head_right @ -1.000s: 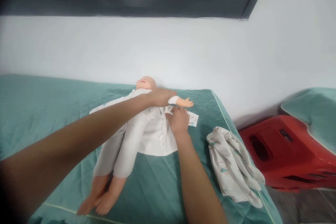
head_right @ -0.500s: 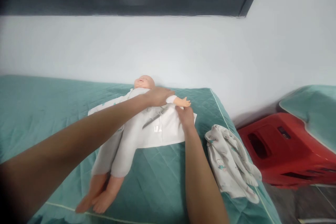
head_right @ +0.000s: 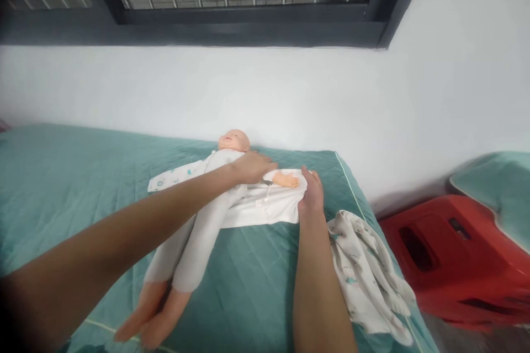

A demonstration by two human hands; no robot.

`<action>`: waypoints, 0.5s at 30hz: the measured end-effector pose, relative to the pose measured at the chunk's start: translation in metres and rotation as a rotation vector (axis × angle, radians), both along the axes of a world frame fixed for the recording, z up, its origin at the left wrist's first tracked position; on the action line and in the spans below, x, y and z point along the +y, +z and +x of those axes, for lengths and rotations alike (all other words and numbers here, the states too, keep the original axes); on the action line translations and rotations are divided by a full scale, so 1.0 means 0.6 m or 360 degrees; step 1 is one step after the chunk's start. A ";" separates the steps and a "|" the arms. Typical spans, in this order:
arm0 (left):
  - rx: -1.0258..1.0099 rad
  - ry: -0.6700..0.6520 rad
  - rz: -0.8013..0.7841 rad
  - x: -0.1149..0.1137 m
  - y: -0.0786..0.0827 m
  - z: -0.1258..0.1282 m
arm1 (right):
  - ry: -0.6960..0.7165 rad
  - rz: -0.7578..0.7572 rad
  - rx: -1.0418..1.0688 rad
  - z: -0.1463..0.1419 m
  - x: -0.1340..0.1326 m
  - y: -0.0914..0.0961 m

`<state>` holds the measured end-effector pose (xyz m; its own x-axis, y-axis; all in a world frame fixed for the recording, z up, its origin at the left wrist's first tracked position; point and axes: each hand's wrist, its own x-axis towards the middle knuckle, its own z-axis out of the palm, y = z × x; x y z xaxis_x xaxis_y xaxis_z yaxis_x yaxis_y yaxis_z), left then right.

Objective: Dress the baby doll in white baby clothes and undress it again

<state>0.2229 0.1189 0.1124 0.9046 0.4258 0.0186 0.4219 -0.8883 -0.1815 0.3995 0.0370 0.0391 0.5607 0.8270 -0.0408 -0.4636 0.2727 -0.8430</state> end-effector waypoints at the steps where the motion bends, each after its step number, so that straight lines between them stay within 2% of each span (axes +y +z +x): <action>1: 0.0014 0.0004 0.0024 -0.001 -0.001 0.000 | -0.0005 -0.0002 0.0012 0.000 -0.003 0.006; 7: 0.0127 -0.0004 0.0122 0.004 -0.002 -0.001 | -0.0057 -0.0017 0.0054 0.005 -0.017 0.026; 13: 0.0215 0.0032 0.0165 0.002 0.004 -0.003 | 0.0060 -0.0015 0.0146 0.017 -0.002 0.019; 15: 0.0229 0.0029 0.0170 0.000 0.001 -0.003 | 0.0106 0.0053 0.0086 0.020 0.006 0.015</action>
